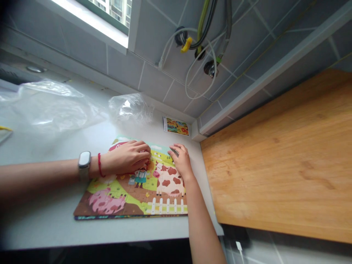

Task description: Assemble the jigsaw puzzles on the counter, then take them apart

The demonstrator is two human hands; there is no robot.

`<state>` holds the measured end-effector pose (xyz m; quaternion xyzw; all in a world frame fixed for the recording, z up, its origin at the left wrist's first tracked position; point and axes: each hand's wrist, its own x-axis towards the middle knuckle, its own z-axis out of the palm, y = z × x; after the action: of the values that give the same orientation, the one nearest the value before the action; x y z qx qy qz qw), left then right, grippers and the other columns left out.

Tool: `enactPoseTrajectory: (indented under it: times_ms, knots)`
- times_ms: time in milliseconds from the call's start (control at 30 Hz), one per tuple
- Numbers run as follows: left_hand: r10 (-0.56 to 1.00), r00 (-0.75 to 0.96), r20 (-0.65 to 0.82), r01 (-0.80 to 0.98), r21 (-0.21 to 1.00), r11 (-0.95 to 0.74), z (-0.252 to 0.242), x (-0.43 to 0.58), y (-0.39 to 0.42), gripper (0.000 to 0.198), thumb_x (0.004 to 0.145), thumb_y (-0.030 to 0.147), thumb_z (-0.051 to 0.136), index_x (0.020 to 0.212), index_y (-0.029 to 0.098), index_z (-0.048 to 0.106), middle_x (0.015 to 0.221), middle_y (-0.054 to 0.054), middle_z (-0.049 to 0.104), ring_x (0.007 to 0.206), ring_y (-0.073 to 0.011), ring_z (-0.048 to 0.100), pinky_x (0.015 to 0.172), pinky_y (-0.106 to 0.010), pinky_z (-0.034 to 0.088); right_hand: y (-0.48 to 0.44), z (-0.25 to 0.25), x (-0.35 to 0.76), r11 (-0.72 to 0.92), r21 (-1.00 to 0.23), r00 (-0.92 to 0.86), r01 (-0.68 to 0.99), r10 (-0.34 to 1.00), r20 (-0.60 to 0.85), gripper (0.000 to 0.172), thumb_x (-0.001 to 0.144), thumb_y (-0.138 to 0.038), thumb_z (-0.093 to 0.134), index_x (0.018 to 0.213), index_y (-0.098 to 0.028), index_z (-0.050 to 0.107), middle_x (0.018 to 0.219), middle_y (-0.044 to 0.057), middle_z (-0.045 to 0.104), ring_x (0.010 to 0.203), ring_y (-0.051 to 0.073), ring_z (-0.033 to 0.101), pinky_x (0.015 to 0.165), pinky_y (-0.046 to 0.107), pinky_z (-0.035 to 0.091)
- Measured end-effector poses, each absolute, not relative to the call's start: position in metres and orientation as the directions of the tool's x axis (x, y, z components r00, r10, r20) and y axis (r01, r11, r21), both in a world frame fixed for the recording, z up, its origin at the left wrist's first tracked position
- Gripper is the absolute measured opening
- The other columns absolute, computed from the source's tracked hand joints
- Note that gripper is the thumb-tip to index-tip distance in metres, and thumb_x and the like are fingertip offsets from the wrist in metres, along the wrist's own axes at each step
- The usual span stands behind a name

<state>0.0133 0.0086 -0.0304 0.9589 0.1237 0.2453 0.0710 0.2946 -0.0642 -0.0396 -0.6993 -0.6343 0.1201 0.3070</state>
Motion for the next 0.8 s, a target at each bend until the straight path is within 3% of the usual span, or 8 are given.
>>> enactPoseTrajectory:
  times_ms: [433,600,800]
  knots:
    - [0.283,0.860,0.425,0.231,0.169,-0.958,-0.026,0.015,0.003,0.019,0.102,0.023,0.049,0.090,0.018,0.063,0.099,-0.007,0.066,0.089,-0.0200,0.059,0.080,-0.034,0.048,-0.064,-0.046,0.291,-0.014,-0.610,0.242,0.793,0.925,0.293,0.023,0.089,-0.039,0.073,0.103,-0.022,0.081,0.118,0.010,0.071,0.114,0.025,0.066,0.106,0.038,0.048]
    - [0.286,0.880,0.379,0.283,0.065,-0.957,-0.023,0.017,-0.002,0.022,0.104,0.026,0.047,0.092,0.018,0.064,0.102,-0.009,0.066,0.089,-0.0212,0.059,0.078,-0.035,0.048,-0.064,-0.041,0.282,-0.089,-0.421,0.224,0.903,0.933,0.283,0.025,0.097,-0.041,0.064,0.107,-0.025,0.080,0.120,0.009,0.070,0.115,0.024,0.065,0.106,0.035,0.047]
    - [0.298,0.930,0.214,0.316,-0.059,-0.947,-0.010,0.020,-0.012,0.018,0.103,0.025,0.049,0.105,0.017,0.065,0.109,-0.014,0.065,0.095,-0.0270,0.062,0.080,-0.040,0.050,-0.071,-0.020,0.261,-0.161,-0.305,0.253,0.939,0.923,0.291,0.030,0.103,-0.033,0.052,0.114,-0.021,0.078,0.124,0.013,0.069,0.116,0.027,0.061,0.106,0.039,0.043]
